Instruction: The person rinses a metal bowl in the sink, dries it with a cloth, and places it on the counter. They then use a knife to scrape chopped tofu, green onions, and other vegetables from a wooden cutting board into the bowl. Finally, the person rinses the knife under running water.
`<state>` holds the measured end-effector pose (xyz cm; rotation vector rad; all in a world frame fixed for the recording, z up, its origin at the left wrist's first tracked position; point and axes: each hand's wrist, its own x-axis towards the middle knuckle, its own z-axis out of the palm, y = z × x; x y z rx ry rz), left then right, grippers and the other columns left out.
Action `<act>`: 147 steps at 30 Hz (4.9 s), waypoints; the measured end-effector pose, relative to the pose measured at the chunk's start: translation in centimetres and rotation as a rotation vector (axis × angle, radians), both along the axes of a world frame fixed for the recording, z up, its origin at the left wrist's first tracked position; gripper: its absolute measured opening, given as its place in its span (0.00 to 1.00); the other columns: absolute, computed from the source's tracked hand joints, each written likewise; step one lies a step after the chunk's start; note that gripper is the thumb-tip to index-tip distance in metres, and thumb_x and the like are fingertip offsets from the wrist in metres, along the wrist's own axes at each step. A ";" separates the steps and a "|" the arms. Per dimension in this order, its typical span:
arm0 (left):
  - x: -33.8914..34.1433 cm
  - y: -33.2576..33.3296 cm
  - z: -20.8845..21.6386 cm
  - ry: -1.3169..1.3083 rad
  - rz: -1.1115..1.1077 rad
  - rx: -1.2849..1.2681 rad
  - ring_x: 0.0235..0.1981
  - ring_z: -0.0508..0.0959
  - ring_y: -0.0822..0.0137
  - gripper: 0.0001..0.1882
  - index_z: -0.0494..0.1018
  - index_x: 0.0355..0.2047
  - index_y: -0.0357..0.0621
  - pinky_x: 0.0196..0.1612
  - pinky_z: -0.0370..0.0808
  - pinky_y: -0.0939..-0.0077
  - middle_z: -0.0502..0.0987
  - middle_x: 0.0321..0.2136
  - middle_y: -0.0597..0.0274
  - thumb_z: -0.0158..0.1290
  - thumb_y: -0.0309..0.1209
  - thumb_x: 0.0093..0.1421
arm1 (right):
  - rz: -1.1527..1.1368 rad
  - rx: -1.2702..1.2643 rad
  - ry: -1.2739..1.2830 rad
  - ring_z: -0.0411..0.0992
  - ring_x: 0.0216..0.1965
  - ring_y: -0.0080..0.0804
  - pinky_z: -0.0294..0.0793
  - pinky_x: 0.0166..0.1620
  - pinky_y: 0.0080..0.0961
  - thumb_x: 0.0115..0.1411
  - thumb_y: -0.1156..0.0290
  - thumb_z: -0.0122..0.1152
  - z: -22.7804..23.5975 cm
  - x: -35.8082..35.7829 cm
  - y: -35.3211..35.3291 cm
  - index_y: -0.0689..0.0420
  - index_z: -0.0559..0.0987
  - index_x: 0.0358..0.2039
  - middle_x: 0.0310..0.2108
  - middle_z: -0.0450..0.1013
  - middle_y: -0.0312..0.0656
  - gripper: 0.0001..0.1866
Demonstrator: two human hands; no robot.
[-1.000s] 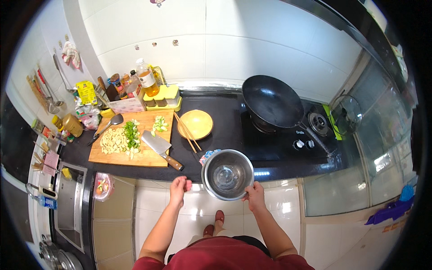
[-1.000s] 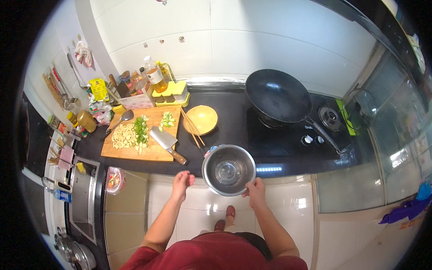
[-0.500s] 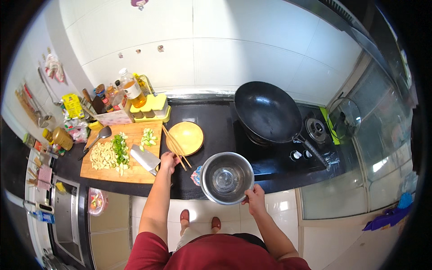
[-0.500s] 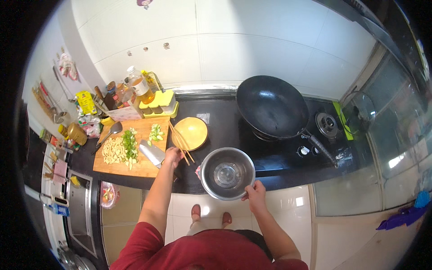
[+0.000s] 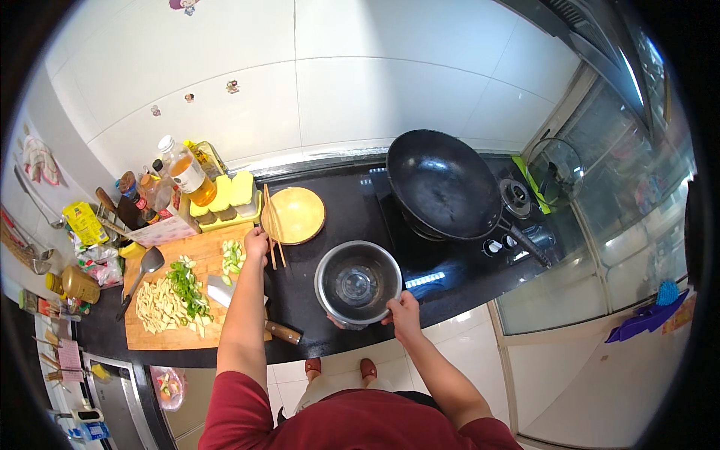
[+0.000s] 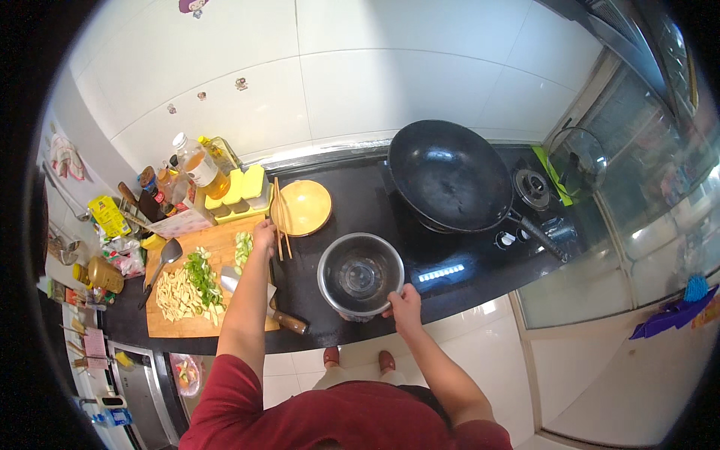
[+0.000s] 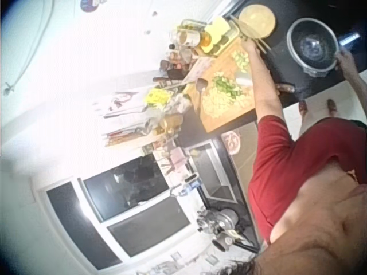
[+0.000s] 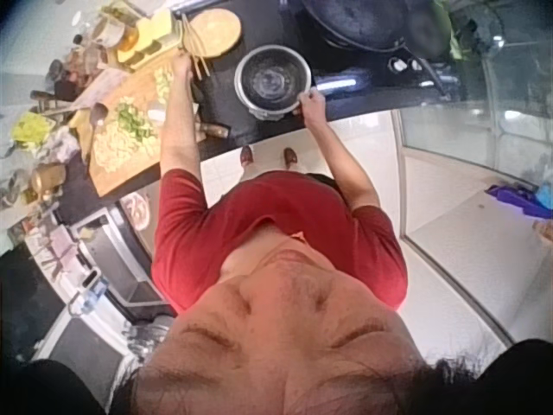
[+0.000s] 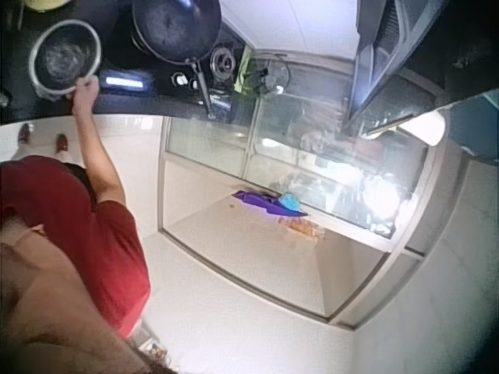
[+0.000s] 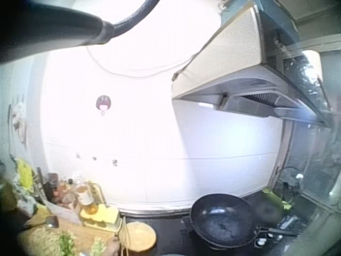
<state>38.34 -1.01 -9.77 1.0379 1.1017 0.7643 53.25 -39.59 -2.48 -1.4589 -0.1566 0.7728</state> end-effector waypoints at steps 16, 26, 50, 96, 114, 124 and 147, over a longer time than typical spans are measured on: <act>-7.4 -6.4 4.2 0.274 0.090 0.681 0.25 0.71 0.68 0.08 0.72 0.35 0.37 0.32 0.70 0.74 0.71 0.22 0.61 0.54 0.27 0.56 | 0.163 -0.101 0.005 0.69 0.13 0.28 0.70 0.14 0.22 0.51 0.79 0.54 -4.3 -1.8 8.1 0.60 0.66 0.25 0.20 0.67 0.40 0.06; -12.8 -17.9 9.2 0.427 0.011 0.730 0.30 0.77 0.57 0.12 0.72 0.40 0.35 0.37 0.74 0.66 0.74 0.33 0.49 0.54 0.24 0.55 | 0.393 -0.587 -0.809 0.75 0.31 0.55 0.73 0.36 0.45 0.46 0.59 0.70 -1.9 -0.8 9.9 0.60 0.70 0.24 0.23 0.74 0.54 0.20; -8.6 -19.2 4.6 0.709 -0.176 0.547 0.40 0.76 0.44 0.18 0.69 0.43 0.32 0.46 0.72 0.59 0.77 0.34 0.42 0.57 0.30 0.54 | 0.382 -0.616 -0.810 0.74 0.39 0.63 0.73 0.48 0.46 0.49 0.71 0.60 3.2 1.4 11.0 0.65 0.71 0.36 0.36 0.74 0.65 0.15; -18.6 -31.4 11.5 0.131 0.287 -0.066 0.22 0.76 0.69 0.09 0.68 0.39 0.32 0.21 0.77 0.79 0.76 0.30 0.55 0.43 0.21 0.58 | 0.590 -0.017 -1.279 0.65 0.52 0.51 0.64 0.53 0.47 0.52 0.69 0.62 -4.3 -3.2 1.7 0.57 0.76 0.46 0.46 0.69 0.51 0.19; -20.6 -28.0 12.7 0.005 0.285 -0.120 0.21 0.74 0.71 0.10 0.68 0.39 0.36 0.20 0.74 0.81 0.75 0.28 0.58 0.44 0.21 0.56 | 0.629 0.010 -1.033 0.72 0.43 0.40 0.71 0.47 0.36 0.55 0.79 0.52 -4.6 -8.9 15.2 0.53 0.80 0.36 0.42 0.73 0.44 0.11; -16.2 -26.9 14.0 -0.073 -0.019 -0.246 0.13 0.71 0.72 0.09 0.68 0.37 0.34 0.13 0.66 0.82 0.75 0.23 0.56 0.42 0.21 0.55 | 0.540 0.573 0.633 0.65 0.58 0.30 0.65 0.60 0.29 0.69 0.63 0.43 5.4 -7.4 11.7 0.60 0.66 0.59 0.58 0.66 0.41 0.22; -10.7 -30.2 12.4 -0.037 0.163 -0.066 0.18 0.75 0.69 0.13 0.68 0.41 0.33 0.15 0.75 0.79 0.76 0.28 0.55 0.41 0.20 0.55 | 1.031 0.836 1.178 0.70 0.20 0.30 0.71 0.19 0.36 0.64 0.38 0.36 -1.6 -3.8 4.5 0.45 0.73 0.51 0.38 0.75 0.37 0.30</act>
